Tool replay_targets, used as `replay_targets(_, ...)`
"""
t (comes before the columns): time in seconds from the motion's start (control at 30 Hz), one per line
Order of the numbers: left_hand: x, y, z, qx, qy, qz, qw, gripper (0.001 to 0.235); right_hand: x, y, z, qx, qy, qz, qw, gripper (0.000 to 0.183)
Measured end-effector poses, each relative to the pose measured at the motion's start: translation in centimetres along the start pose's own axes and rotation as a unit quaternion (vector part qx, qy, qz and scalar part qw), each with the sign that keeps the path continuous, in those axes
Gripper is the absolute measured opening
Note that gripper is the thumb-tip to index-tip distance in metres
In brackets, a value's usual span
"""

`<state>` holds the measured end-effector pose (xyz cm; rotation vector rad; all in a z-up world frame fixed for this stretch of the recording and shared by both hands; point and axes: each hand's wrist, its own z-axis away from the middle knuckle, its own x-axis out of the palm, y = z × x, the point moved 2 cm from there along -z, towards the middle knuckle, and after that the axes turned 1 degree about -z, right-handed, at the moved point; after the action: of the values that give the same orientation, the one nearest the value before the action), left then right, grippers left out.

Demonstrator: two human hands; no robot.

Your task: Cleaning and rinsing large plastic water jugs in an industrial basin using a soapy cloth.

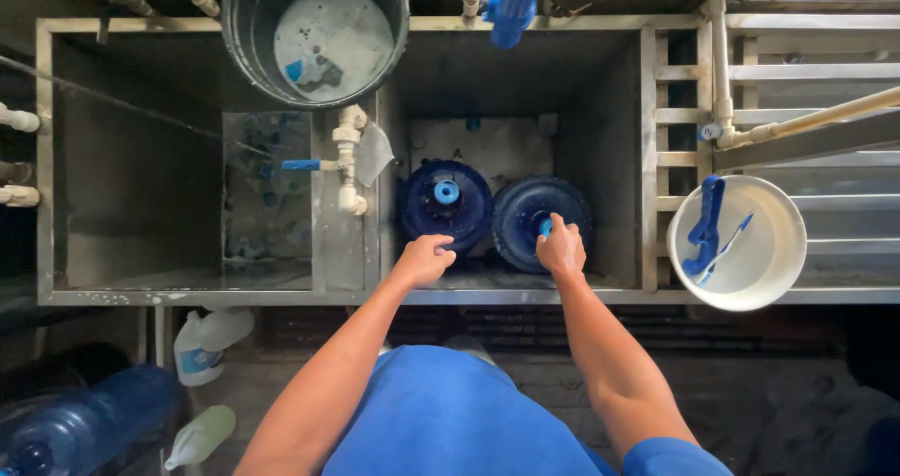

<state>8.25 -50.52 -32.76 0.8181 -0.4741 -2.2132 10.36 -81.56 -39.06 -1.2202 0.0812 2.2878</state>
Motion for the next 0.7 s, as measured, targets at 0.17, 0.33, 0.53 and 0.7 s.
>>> replay_targets(0.17,-1.7,-1.2,0.8,0.020,0.013,0.025,0.999,0.048,-0.1,-1.1,2.3,-0.005,0.025,-0.043,0.999,0.063)
replay_targets(0.33,-4.0,-3.1,1.2,0.063,0.004,0.029,0.998,0.046,0.7,-3.0,5.9,-0.036,0.071,-0.094,0.992,0.057)
replay_targets(0.53,-11.7,-5.9,3.0,0.120,-0.042,0.099,0.987,0.044,2.1,-7.3,13.9,-0.002,0.112,-0.224,0.968,0.047)
replay_targets(0.7,-22.4,-9.0,6.4,0.199,-0.034,0.204,0.958,0.042,6.3,-12.4,20.0,0.043,0.154,-0.353,0.922,0.040)
